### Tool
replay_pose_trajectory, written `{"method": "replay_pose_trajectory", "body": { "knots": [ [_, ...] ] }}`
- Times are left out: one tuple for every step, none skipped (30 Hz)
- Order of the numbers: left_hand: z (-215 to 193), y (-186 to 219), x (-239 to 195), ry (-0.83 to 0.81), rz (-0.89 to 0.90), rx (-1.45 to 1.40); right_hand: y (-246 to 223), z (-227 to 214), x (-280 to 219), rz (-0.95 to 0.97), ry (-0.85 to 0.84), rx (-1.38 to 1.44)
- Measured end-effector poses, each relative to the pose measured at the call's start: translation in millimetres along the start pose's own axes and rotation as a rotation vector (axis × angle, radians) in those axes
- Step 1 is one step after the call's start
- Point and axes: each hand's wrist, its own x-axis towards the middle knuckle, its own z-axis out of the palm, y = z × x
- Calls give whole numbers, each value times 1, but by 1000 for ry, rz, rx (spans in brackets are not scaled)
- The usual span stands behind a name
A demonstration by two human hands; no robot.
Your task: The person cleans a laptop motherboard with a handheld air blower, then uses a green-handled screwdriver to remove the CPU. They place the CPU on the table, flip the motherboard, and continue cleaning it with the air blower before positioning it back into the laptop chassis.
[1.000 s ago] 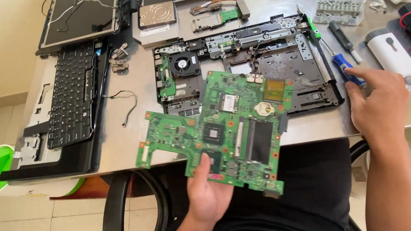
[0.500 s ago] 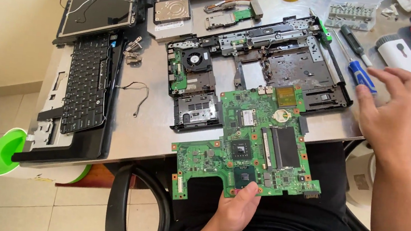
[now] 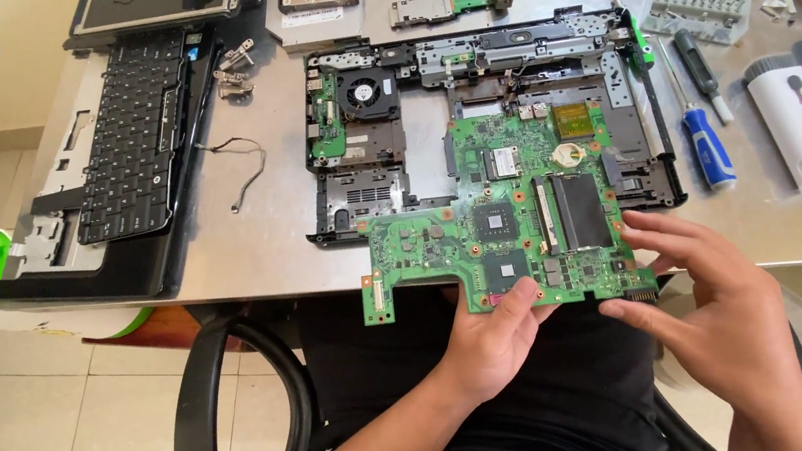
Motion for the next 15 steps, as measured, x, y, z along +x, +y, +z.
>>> {"method": "replay_pose_trajectory", "body": {
  "knots": [
    [7, 4, 2, 2, -2, -1, 0, 1, 1, 3, -1, -1],
    [15, 7, 4, -37, 36, -58, 0, 2, 3, 2, 34, 17],
    [22, 11, 5, -73, 71, -113, 1, 4, 3, 5, 69, 35],
    [24, 13, 6, -70, 67, -113, 2, 6, 3, 10, 68, 36],
    [27, 16, 8, -39, 26, -125, 3, 8, 3, 31, 99, 70],
    [30, 18, 9, -8, -15, -136, 4, 9, 3, 53, 129, 104],
    [28, 18, 10, -5, -22, -135, 3, 10, 4, 60, 130, 105],
    [26, 18, 11, 1, -51, -114, 1, 11, 4, 44, 151, 85],
    [24, 18, 12, 6, -81, -95, 0, 11, 5, 27, 173, 64],
    [25, 20, 13, 7, -89, -95, 1, 12, 5, 35, 174, 63],
    [26, 21, 13, 20, -82, -86, 3, 13, 4, 47, 183, 66],
    [27, 22, 13, 32, -76, -76, 5, 14, 3, 58, 192, 68],
    [28, 22, 12, 32, -79, -78, 7, 14, 3, 61, 193, 66],
    [28, 22, 11, 26, -73, -104, 8, 14, 3, 48, 191, 52],
    [28, 23, 10, 22, -64, -129, 9, 16, 4, 32, 188, 41]
  ]
}}
